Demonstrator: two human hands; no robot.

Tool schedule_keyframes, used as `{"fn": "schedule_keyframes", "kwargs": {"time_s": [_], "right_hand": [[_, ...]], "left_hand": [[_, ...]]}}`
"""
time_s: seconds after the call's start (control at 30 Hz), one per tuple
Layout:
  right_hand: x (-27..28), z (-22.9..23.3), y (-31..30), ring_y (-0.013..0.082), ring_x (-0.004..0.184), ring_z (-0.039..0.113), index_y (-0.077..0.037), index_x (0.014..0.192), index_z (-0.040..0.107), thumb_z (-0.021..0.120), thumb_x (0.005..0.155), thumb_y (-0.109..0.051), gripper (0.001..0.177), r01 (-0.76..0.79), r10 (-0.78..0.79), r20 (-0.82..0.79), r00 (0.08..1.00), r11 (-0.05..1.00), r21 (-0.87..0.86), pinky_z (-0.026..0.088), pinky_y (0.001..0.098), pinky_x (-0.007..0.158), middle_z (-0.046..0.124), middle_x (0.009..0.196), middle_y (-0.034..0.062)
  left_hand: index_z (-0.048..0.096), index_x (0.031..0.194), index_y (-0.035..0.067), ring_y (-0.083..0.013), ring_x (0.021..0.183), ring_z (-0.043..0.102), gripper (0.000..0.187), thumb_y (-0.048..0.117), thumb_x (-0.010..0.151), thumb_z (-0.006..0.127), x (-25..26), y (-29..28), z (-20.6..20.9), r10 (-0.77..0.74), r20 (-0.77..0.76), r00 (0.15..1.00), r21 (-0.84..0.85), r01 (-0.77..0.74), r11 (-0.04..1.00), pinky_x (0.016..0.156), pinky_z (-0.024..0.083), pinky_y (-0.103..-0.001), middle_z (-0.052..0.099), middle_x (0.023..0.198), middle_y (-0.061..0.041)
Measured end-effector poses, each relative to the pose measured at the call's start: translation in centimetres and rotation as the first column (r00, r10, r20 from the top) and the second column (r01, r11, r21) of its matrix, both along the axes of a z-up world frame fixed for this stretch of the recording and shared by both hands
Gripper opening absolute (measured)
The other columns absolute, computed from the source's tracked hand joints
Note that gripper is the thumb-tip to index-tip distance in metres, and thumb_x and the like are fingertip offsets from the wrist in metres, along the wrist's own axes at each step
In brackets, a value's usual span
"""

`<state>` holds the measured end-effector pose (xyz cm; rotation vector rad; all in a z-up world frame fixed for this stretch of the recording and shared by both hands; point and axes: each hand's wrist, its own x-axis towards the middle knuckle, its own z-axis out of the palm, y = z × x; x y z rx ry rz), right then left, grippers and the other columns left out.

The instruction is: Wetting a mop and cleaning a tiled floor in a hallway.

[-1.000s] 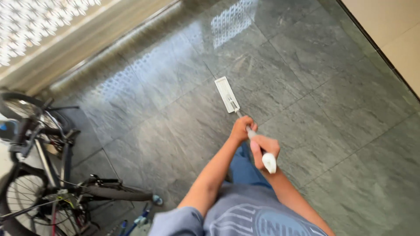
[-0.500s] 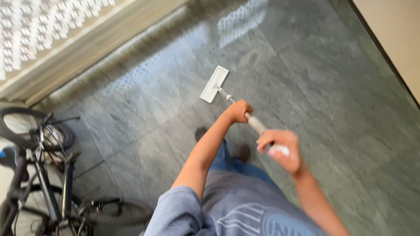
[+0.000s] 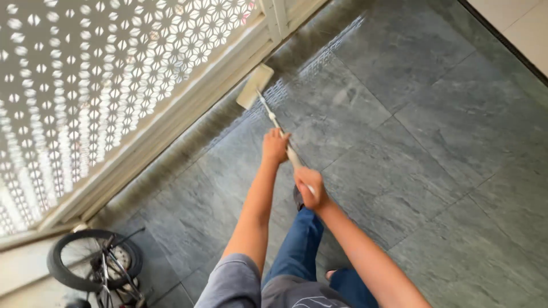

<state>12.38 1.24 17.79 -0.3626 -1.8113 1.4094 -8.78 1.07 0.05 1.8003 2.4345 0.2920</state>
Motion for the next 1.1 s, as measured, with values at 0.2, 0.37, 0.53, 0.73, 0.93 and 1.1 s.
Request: {"fn": "schedule_keyframes", "kwargs": {"time_s": [0.2,0.37,0.53,0.73,0.93,1.1], "right_hand": [[-3.9,1.3,5.5,0.0217,0.058,0.047,-0.003,0.067,0.043,0.048,0.081,-0.015,0.018,0.057,-0.063,-0.034,0.997,0.987,-0.148,0.041,0.0355,0.059,0.048,0.065,0.0090],[4.6,5.2,0.4,0.0205,0.058,0.044,-0.002,0.065,0.042,0.048,0.078,-0.011,0.017,0.125,-0.115,0.083,0.990,0.983,-0.136,0.037,0.0340,0.057,0.046,0.064,0.0096],[18.7,11.4,-7.9,0.0198,0.067,0.053,0.000,0.066,0.048,0.048,0.075,-0.013,0.015,0.391,-0.357,0.182,0.916,0.896,-0.211,0.044,0.0307,0.064,0.055,0.068,0.0081],[31.9,21.6,-17.1,0.0213,0.055,0.039,0.001,0.063,0.043,0.044,0.073,-0.014,0.018,0.581,-0.560,0.172,0.811,0.735,-0.349,0.039,0.0391,0.066,0.045,0.058,0.0107],[35.4,23.6,-21.3,0.0179,0.048,0.032,-0.002,0.062,0.042,0.046,0.070,-0.016,0.017,0.579,-0.593,0.083,0.801,0.732,-0.359,0.031,0.0365,0.059,0.042,0.051,0.0093],[31.6,21.5,-18.7,0.0220,0.053,0.044,-0.005,0.062,0.043,0.054,0.072,-0.027,0.027,0.529,-0.557,-0.023,0.830,0.801,-0.279,0.041,0.0397,0.064,0.049,0.057,0.0097]], "left_hand": [[0.073,0.117,0.032,-0.0294,0.116,0.058,0.034,0.023,0.084,0.073,-3.4,5.2,-0.6,0.062,0.020,0.998,-0.175,-0.057,0.983,0.085,0.050,-0.048,0.060,0.124,-0.007],[0.080,0.096,0.030,-0.0291,0.110,0.063,0.030,0.026,0.067,0.078,3.2,5.3,-2.8,-0.270,0.109,0.957,-0.205,0.287,0.936,0.089,0.050,-0.046,0.067,0.107,-0.007],[0.081,0.088,0.017,-0.0343,0.117,0.061,0.037,0.029,0.053,0.080,19.7,2.5,-2.7,-0.747,0.369,0.553,-0.042,0.813,0.581,0.112,0.037,-0.050,0.076,0.091,-0.006],[0.078,0.080,0.014,-0.0324,0.093,0.072,0.027,0.038,0.066,0.075,40.9,-5.2,6.9,-0.677,0.672,0.300,0.054,0.892,0.448,0.082,0.057,-0.043,0.074,0.084,-0.012],[0.078,0.082,0.014,-0.0346,0.079,0.071,0.028,0.032,0.061,0.074,45.9,-9.7,10.2,-0.680,0.721,0.134,0.318,0.808,0.496,0.069,0.057,-0.045,0.074,0.081,-0.012],[0.077,0.083,0.014,-0.0353,0.079,0.072,0.029,0.029,0.058,0.074,39.3,-6.6,9.3,-0.678,0.679,0.280,0.237,0.791,0.564,0.071,0.058,-0.045,0.075,0.084,-0.011]]}}
